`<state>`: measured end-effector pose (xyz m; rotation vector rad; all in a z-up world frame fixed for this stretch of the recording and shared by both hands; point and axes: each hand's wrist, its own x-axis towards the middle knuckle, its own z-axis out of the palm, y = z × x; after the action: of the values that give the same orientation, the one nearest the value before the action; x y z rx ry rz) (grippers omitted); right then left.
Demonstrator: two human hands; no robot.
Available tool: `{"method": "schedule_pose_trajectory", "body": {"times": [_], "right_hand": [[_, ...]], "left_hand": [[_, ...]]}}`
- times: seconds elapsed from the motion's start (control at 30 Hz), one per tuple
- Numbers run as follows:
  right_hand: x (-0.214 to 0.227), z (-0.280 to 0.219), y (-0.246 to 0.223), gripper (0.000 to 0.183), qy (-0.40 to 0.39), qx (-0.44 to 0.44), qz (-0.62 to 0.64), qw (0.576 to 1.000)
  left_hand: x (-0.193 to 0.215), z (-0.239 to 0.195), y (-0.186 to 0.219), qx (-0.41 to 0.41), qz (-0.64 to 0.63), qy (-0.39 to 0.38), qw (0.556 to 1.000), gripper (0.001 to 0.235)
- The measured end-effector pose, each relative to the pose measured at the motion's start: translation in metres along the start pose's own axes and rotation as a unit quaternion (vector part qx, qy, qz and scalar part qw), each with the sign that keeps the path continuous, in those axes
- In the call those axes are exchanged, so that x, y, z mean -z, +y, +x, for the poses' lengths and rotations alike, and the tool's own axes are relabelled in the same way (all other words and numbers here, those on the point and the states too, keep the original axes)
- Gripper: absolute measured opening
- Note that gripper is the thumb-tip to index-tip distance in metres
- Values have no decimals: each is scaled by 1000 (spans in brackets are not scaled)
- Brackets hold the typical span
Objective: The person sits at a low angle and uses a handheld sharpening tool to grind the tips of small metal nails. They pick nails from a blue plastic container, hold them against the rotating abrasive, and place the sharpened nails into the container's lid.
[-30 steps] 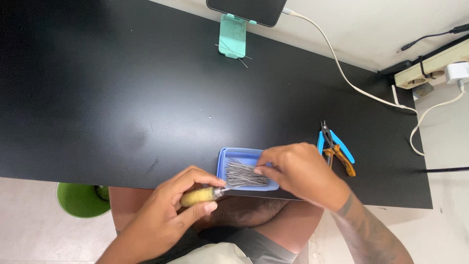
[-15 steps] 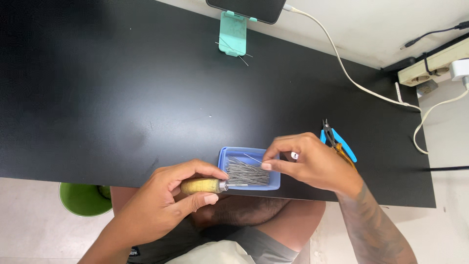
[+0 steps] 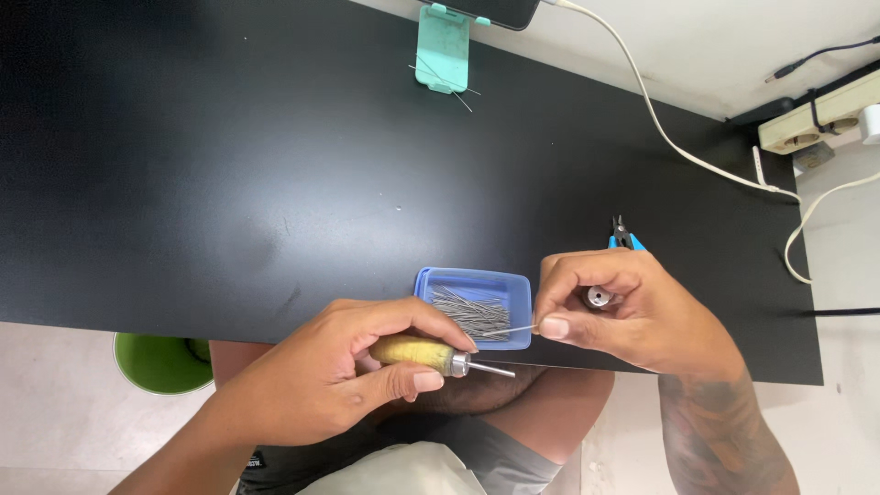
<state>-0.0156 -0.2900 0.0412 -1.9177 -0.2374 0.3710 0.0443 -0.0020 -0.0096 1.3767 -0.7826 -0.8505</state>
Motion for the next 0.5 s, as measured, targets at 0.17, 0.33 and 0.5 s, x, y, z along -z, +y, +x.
{"method": "schedule_pose_trajectory", "body": {"times": [0.17, 0.33, 0.5], "right_hand": [[1, 0, -7, 15, -3, 4, -15, 1000], [0, 1, -8, 16, -6, 18, -21, 1000], [2, 3, -16, 13, 0, 23, -46, 999]], "left_hand": [[1, 0, 3, -3, 15, -9, 1000, 26], [1, 0, 2, -15, 21, -8, 1000, 25], [0, 5, 6, 6, 25, -26, 999, 24]]}}
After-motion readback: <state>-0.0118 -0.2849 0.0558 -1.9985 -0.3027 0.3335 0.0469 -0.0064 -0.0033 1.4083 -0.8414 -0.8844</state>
